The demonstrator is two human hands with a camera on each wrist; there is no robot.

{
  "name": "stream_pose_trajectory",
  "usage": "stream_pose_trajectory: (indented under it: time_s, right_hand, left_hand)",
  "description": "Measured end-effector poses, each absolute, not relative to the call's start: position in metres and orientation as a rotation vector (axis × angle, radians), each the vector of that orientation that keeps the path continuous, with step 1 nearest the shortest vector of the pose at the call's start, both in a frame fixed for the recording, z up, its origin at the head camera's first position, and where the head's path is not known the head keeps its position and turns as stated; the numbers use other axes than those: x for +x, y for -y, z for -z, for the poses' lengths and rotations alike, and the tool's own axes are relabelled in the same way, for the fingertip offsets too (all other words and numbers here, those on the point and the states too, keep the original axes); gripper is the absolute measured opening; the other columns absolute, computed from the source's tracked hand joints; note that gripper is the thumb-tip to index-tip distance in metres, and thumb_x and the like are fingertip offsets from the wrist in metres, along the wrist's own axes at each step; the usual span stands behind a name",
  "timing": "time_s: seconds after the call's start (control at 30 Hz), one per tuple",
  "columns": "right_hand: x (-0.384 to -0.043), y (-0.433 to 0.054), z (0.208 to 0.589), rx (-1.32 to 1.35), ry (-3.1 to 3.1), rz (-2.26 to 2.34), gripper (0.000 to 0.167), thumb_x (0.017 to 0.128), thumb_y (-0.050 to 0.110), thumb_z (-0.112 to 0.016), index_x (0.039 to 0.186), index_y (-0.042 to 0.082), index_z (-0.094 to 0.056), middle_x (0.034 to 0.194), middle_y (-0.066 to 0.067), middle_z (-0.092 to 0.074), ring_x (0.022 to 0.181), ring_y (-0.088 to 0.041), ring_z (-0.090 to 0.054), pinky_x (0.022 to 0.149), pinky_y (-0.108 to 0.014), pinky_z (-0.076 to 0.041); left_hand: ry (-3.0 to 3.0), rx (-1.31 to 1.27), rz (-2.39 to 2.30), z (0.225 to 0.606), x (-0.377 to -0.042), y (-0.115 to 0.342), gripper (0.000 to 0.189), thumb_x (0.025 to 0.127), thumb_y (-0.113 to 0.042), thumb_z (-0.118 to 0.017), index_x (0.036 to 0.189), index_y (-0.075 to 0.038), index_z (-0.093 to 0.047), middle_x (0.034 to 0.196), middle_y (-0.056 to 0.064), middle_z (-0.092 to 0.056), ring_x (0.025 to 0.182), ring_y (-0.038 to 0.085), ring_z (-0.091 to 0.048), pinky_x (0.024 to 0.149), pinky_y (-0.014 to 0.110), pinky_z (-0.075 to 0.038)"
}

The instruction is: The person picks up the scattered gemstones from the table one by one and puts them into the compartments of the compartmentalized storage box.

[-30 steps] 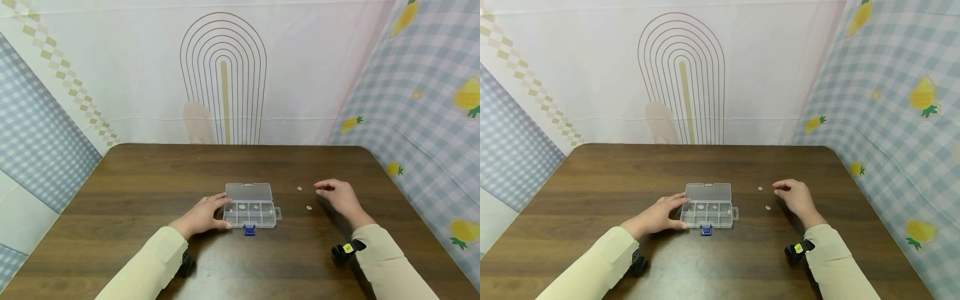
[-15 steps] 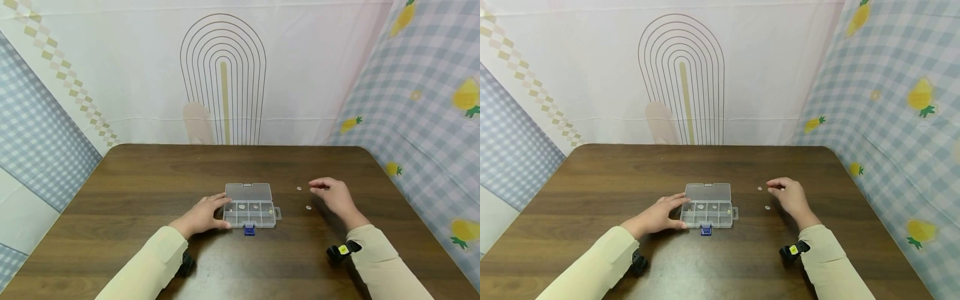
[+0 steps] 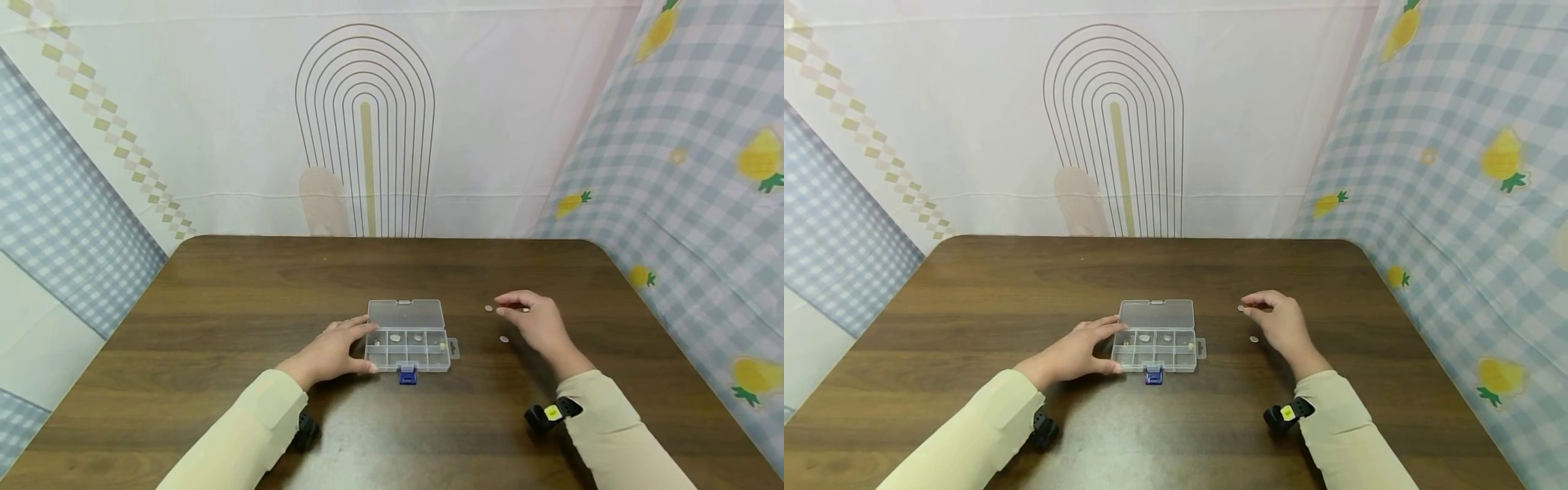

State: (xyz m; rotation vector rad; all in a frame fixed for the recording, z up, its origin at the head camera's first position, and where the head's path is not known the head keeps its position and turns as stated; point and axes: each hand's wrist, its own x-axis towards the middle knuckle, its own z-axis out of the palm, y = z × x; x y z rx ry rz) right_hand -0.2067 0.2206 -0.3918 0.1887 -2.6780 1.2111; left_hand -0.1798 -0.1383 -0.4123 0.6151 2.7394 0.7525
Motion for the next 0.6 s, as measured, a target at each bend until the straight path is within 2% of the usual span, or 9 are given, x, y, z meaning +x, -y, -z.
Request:
stream_pose_trajectory:
  time_s: [0.33,0.6]
  right_hand:
    - [-0.203,-0.209,0.391,0.208,2.704,-1.238,0.016,0.088,0.008,-0.071,0.101,0.0,-0.074,0.105,-0.015,-0.07,0.093,-0.026,-0.063,0.073,-0.024,-0.048]
    - [-0.2,-0.2,0.391,0.258,2.696,-1.227,0.017,0.087,0.006,-0.071,0.103,-0.001,-0.073,0.105,-0.015,-0.069,0.09,-0.025,-0.062,0.071,-0.025,-0.047]
  left_hand:
    - [-2.736,0.613,-0.759,0.411,-0.179,0.138,0.075,0.079,-0.042,-0.077,0.143,-0.015,-0.048,0.153,0.011,-0.035,0.135,0.039,-0.035,0.105,0.055,-0.034]
    - [-2.737,0.627,-0.751,0.411,-0.18,0.138,0.075,0.08,-0.042,-0.077,0.143,-0.015,-0.048,0.153,0.011,-0.035,0.135,0.04,-0.036,0.105,0.054,-0.034]
